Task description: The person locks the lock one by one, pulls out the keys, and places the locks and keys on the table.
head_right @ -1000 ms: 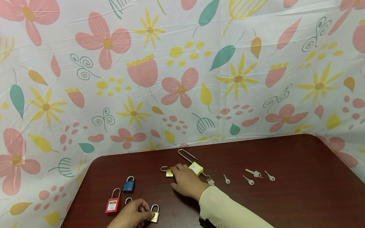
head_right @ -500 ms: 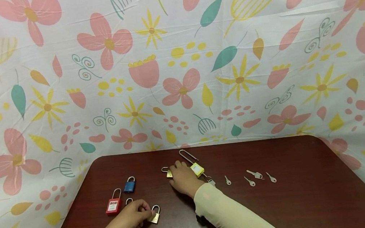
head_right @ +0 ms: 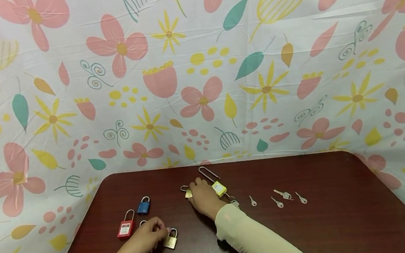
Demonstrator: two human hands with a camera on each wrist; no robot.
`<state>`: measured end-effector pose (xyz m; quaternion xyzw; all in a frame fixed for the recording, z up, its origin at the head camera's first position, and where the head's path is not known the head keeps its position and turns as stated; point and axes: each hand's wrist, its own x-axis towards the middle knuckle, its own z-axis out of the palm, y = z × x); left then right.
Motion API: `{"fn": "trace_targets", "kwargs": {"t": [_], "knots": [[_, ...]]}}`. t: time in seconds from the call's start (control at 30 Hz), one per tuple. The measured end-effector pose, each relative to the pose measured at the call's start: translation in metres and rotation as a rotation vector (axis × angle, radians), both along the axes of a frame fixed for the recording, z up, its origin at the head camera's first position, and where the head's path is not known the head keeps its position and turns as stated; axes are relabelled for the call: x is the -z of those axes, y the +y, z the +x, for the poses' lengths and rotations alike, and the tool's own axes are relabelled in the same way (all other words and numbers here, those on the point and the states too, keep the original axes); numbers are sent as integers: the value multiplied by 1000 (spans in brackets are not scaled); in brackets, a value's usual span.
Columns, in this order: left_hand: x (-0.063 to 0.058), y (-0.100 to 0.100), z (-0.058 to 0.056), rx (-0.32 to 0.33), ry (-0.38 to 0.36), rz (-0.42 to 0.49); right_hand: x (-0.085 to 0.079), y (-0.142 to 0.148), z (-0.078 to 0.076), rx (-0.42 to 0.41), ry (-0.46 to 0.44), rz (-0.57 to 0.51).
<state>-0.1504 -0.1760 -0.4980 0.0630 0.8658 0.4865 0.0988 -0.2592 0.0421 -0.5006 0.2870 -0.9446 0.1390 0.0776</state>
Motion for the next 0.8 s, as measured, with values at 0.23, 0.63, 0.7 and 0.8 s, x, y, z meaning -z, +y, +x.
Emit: {"fn": "trace_targets", "kwargs": {"t": [0.23, 0.63, 0.7, 0.8], "knots": [[-10, 4, -8, -58, 72, -44, -8, 8, 4, -9, -150, -186], [-24, 15, -24, -109, 76, 188, -35, 31, 24, -26, -308, -411], [-26, 18, -26, -102, 84, 232, -38, 36, 28, -19, -353, -451], [-29, 25, -30, -84, 109, 282, -43, 42, 34, -19, -434, -528]]}}
